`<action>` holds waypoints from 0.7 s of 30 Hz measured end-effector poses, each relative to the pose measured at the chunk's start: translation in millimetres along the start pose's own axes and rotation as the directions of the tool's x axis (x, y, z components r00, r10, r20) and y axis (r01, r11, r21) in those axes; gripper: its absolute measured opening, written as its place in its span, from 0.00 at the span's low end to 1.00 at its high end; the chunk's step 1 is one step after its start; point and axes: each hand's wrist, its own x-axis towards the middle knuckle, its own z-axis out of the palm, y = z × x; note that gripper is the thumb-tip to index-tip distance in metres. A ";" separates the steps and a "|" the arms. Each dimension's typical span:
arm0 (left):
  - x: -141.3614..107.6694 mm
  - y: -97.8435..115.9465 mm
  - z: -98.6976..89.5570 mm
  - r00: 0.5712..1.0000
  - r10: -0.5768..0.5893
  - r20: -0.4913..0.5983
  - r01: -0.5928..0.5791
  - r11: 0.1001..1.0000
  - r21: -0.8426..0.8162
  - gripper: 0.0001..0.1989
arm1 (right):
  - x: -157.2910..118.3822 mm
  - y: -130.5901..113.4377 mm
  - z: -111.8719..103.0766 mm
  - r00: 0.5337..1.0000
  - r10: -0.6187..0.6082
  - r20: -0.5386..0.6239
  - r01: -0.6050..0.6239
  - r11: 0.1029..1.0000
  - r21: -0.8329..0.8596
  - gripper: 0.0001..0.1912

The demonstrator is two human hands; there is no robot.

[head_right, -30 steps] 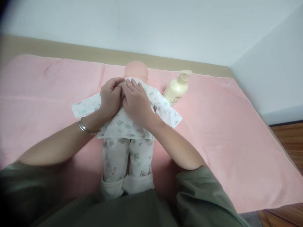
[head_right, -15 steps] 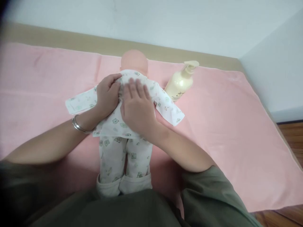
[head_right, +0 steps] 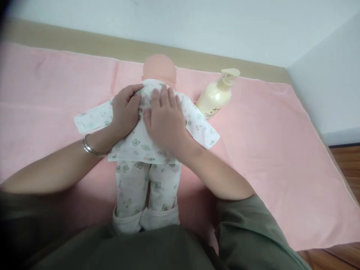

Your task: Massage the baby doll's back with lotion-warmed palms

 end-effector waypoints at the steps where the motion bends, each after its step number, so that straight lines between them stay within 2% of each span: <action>1: 0.6 -0.7 -0.1 1.000 -0.014 0.002 0.014 1.000 0.003 0.18 | -10.1 -9.6 0.7 0.998 -0.060 0.001 0.060 0.997 -0.037 0.34; 3: 1.3 -0.6 -0.7 0.999 -0.041 0.007 0.041 0.999 0.015 0.19 | -21.4 -21.5 -0.1 0.986 -0.161 0.037 0.164 0.984 -0.076 0.33; 5: 1.5 0.9 -1.3 0.999 -0.047 0.005 0.047 0.999 0.020 0.20 | -16.4 -18.8 -2.9 0.974 -0.206 0.095 0.212 0.975 -0.062 0.33; 8: 1.4 1.8 -1.1 1.000 -0.013 -0.022 0.013 1.000 0.014 0.20 | 10.1 4.9 -6.5 0.977 -0.171 0.130 0.171 0.985 0.012 0.32; 11: 1.2 -0.8 0.3 0.999 0.010 -0.048 -0.010 1.000 -0.009 0.18 | 25.9 22.0 -4.8 0.993 -0.076 0.089 0.071 0.996 0.057 0.34; 13: 0.9 -3.2 1.1 0.999 0.021 -0.049 -0.022 0.999 -0.024 0.17 | 19.3 17.3 -1.0 0.999 -0.020 0.049 0.018 0.999 0.042 0.34; 15: 0.9 -4.9 1.5 0.999 0.029 -0.045 -0.031 0.999 -0.035 0.16 | 2.7 2.3 3.1 1.000 -0.010 0.006 0.010 1.000 0.001 0.34; 18: 1.7 -5.7 1.4 0.999 0.000 -0.032 -0.001 0.999 -0.037 0.15 | -20.3 -20.4 5.3 0.996 -0.085 -0.023 0.084 0.995 -0.062 0.33; 21: 3.2 -5.2 1.1 0.999 -0.041 -0.023 0.040 0.999 -0.030 0.17 | -18.8 -21.8 1.2 0.990 -0.136 0.025 0.137 0.988 -0.072 0.33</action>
